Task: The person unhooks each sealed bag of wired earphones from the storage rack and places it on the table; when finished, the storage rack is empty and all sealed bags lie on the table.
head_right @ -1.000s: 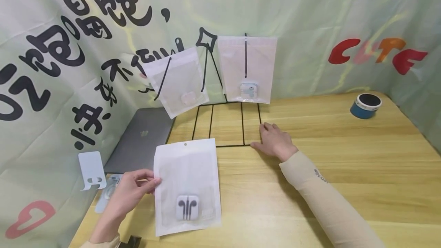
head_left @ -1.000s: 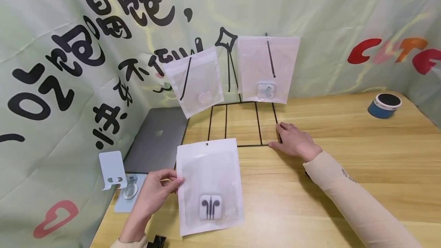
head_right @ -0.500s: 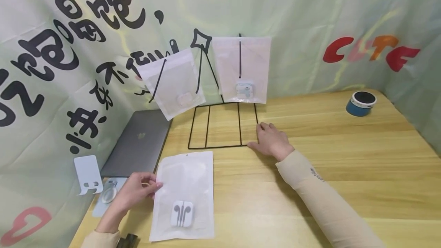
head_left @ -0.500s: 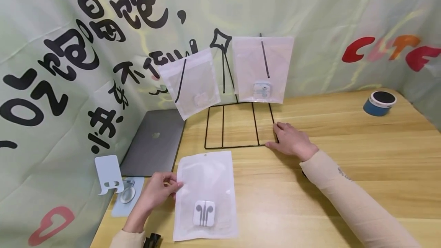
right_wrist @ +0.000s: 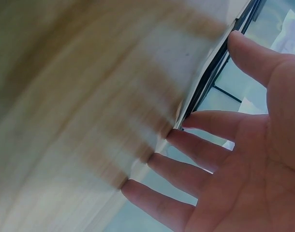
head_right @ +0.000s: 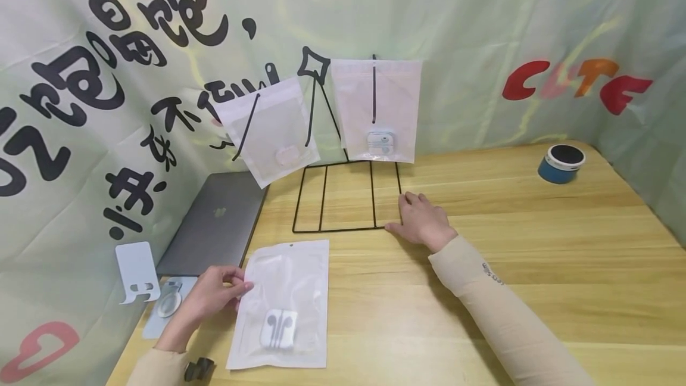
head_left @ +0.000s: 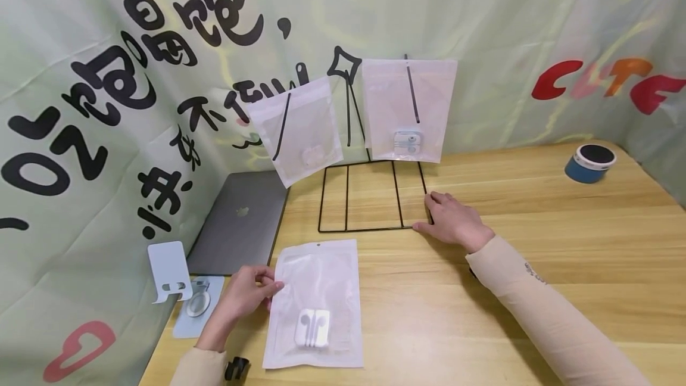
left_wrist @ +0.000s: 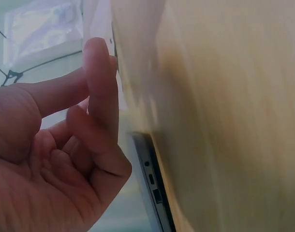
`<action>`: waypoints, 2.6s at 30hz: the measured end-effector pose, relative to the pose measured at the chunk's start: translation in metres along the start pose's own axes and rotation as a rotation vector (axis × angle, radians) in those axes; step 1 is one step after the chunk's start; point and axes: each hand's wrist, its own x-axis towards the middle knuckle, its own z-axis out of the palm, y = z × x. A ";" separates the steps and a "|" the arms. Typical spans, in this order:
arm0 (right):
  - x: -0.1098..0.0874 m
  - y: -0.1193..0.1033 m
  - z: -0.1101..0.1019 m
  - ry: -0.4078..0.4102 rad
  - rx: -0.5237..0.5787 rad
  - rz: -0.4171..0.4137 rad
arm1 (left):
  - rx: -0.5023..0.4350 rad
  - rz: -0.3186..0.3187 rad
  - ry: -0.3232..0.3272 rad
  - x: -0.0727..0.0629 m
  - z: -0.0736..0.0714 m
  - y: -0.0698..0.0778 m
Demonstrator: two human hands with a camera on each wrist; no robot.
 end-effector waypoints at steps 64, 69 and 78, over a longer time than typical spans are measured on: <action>0.001 -0.001 0.000 -0.004 -0.020 -0.005 | 0.172 0.237 0.420 0.118 -0.090 0.088; 0.000 -0.002 0.001 -0.006 -0.018 0.003 | -0.038 0.288 0.409 0.135 -0.087 0.092; 0.000 -0.002 0.000 -0.017 -0.017 0.007 | -0.048 0.252 0.480 0.152 -0.078 0.106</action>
